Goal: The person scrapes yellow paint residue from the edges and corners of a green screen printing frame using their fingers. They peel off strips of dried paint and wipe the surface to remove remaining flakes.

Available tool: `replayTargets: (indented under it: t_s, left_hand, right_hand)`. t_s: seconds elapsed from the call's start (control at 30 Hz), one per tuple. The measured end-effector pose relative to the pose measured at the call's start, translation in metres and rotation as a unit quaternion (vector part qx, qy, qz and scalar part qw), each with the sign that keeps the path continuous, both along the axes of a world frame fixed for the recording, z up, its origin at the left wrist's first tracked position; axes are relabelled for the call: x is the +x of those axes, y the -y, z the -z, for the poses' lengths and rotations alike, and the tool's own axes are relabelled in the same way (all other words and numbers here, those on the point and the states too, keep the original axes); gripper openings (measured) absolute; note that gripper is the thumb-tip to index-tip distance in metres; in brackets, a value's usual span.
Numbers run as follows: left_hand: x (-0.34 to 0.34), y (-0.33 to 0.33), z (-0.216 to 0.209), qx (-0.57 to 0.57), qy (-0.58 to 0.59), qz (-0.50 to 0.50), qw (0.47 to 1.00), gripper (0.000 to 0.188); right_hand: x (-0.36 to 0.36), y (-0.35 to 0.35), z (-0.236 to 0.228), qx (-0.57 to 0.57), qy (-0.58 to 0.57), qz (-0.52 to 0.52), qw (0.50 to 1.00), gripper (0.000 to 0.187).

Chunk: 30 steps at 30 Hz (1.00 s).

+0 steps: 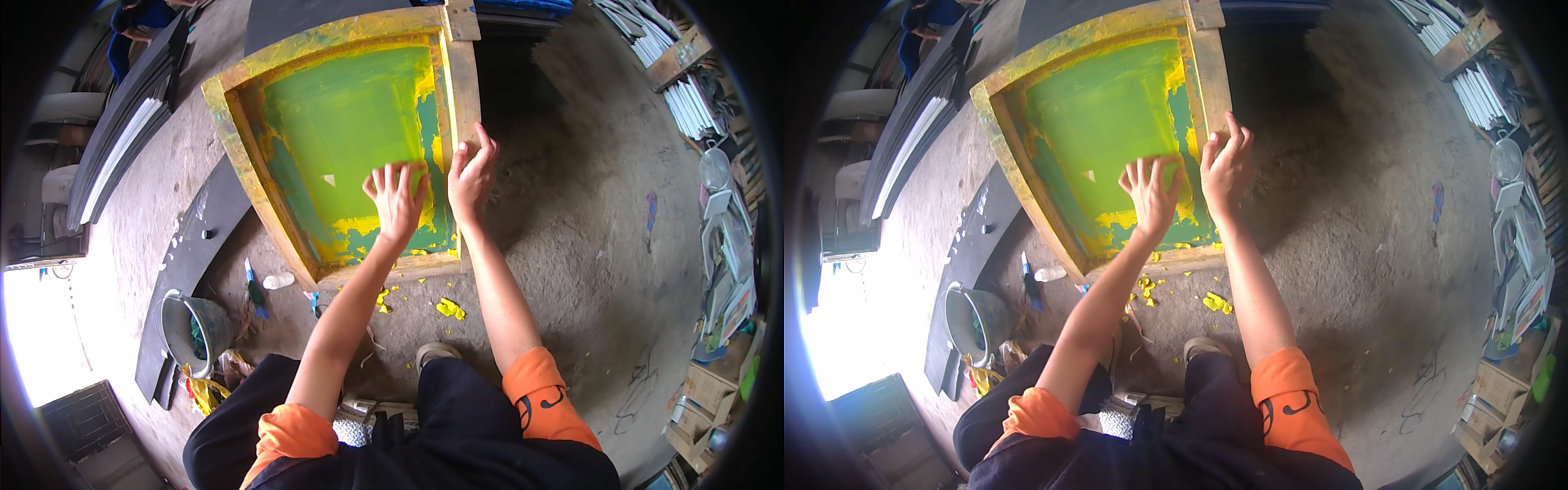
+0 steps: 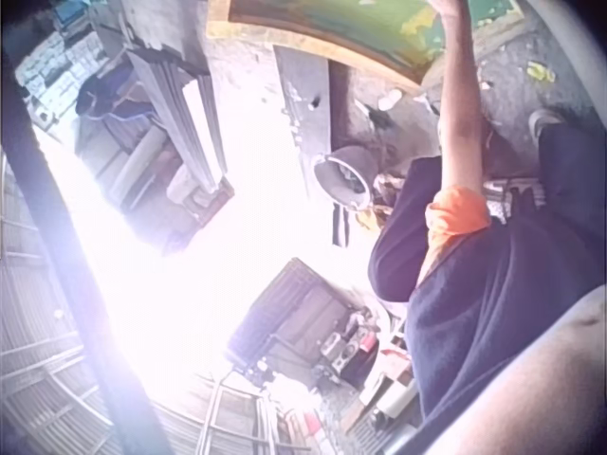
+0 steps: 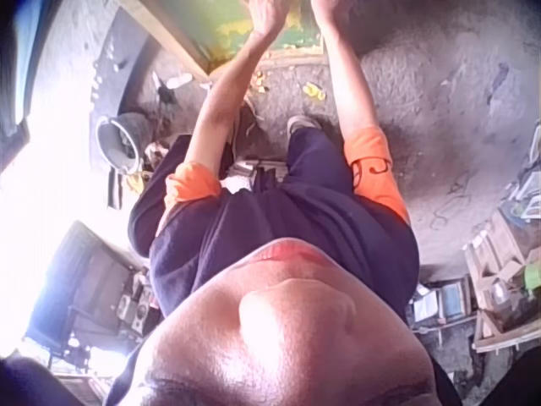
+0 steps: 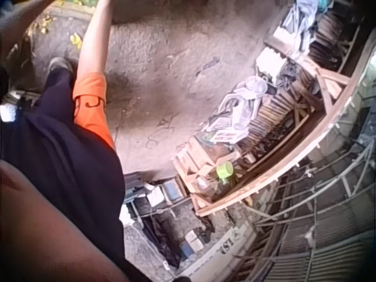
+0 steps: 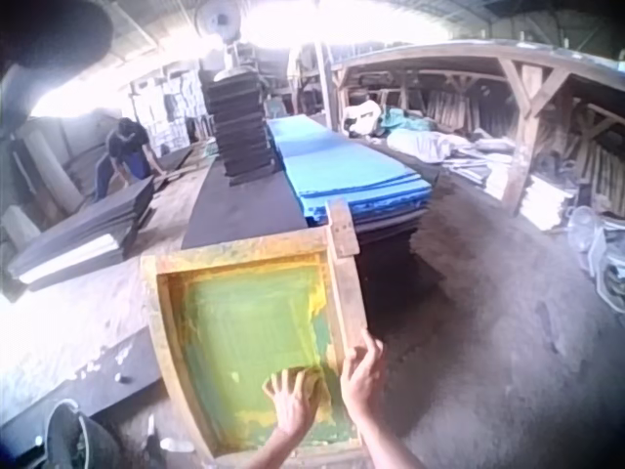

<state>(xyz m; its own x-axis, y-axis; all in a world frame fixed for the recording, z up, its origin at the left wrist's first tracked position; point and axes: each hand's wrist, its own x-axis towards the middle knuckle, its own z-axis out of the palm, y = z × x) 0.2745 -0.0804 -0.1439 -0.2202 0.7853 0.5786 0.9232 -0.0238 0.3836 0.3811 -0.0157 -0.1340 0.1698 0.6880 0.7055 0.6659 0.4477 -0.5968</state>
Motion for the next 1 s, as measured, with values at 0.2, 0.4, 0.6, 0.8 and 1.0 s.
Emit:
replayTargets:
  t_s: [0.2, 0.4, 0.6, 0.8, 1.0]
  left_hand:
    - [-0.016, -0.044, -0.03, 0.014, -0.097, 0.051, 0.994, 0.029]
    - [-0.031, -0.041, -0.02, 0.018, -0.135, 0.121, 0.983, 0.017]
    - [-0.047, -0.023, -0.013, -0.013, -0.18, 0.19, 0.965, 0.019]
    - [-0.063, -0.039, -0.02, -0.029, -0.282, 0.304, 0.91, 0.024]
    - [-0.066, -0.042, -0.024, -0.049, -0.306, 0.339, 0.888, 0.024]
  right_hand:
    - [0.0, 0.0, 0.0, 0.0, 0.016, 0.008, 1.0, 0.037]
    - [0.0, -0.001, 0.001, 0.002, 0.019, 0.012, 1.0, 0.036]
    - [0.001, -0.001, 0.002, 0.006, 0.009, 0.002, 1.0, 0.035]
    - [0.0, -0.002, 0.003, 0.012, 0.009, 0.008, 1.0, 0.035]
    - [0.001, -0.002, 0.003, 0.011, 0.013, 0.004, 1.0, 0.035]
